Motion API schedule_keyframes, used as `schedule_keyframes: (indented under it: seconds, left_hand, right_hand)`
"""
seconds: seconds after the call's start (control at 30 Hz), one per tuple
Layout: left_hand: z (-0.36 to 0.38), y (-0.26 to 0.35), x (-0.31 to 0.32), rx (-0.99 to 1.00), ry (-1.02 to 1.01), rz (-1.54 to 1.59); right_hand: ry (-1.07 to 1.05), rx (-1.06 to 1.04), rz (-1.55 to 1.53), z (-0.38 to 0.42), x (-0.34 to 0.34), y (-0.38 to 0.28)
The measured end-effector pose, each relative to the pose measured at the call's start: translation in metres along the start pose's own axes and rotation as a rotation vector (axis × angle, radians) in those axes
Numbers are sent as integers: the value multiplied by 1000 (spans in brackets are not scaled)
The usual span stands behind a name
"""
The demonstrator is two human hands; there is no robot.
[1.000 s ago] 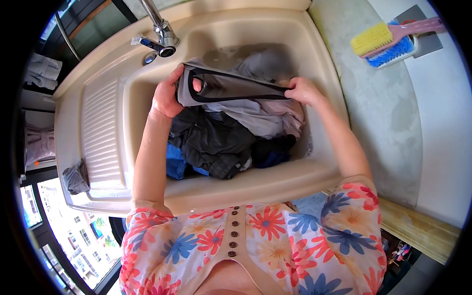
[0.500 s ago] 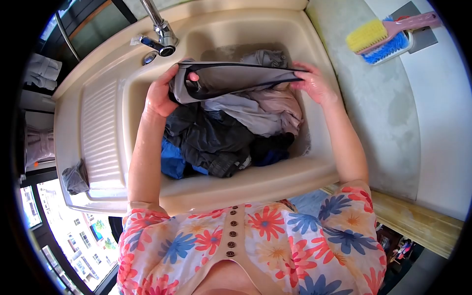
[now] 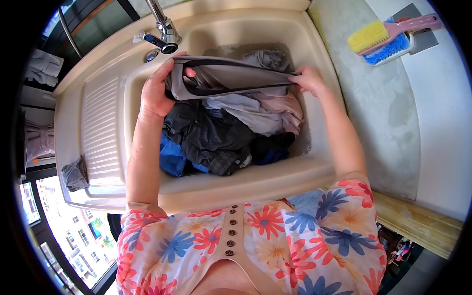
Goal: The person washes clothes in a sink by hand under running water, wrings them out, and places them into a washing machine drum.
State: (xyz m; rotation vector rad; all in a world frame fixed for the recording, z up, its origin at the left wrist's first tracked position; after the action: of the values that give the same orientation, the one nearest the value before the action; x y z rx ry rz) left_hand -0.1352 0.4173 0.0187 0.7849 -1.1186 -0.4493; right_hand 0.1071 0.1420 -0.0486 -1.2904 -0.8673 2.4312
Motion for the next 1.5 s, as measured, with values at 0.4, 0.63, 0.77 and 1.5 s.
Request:
schedule_keyframes:
  seconds: [0.4,0.63,0.77,1.5]
  left_hand:
    - [-5,-3,-19,-23,32,83]
    - [-4,-2,-14,6,58,84]
    - [-4,-1,-17,25,125,62]
    - [-5,0,-25,40,95,95]
  right_hand:
    - [374,-457,-410,1,-30,-36]
    - [231,-124,312,-24,-29,-31]
    - [18,-236,314,-21,-29,-28]
    - [151,-290,697,-9,-21,-44]
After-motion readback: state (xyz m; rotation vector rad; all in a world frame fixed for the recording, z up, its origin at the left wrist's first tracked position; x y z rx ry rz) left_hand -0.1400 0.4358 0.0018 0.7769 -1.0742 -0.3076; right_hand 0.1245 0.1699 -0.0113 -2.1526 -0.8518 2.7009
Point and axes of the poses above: each hand's wrist, its own z-axis away from the middle knuckle, its own x-axis out of the palm, y = z × x, the point moved 4 cm from there along -z, towards the middle knuckle, and after that the axes turned 2 degrees about y, right-handed, at the moved point
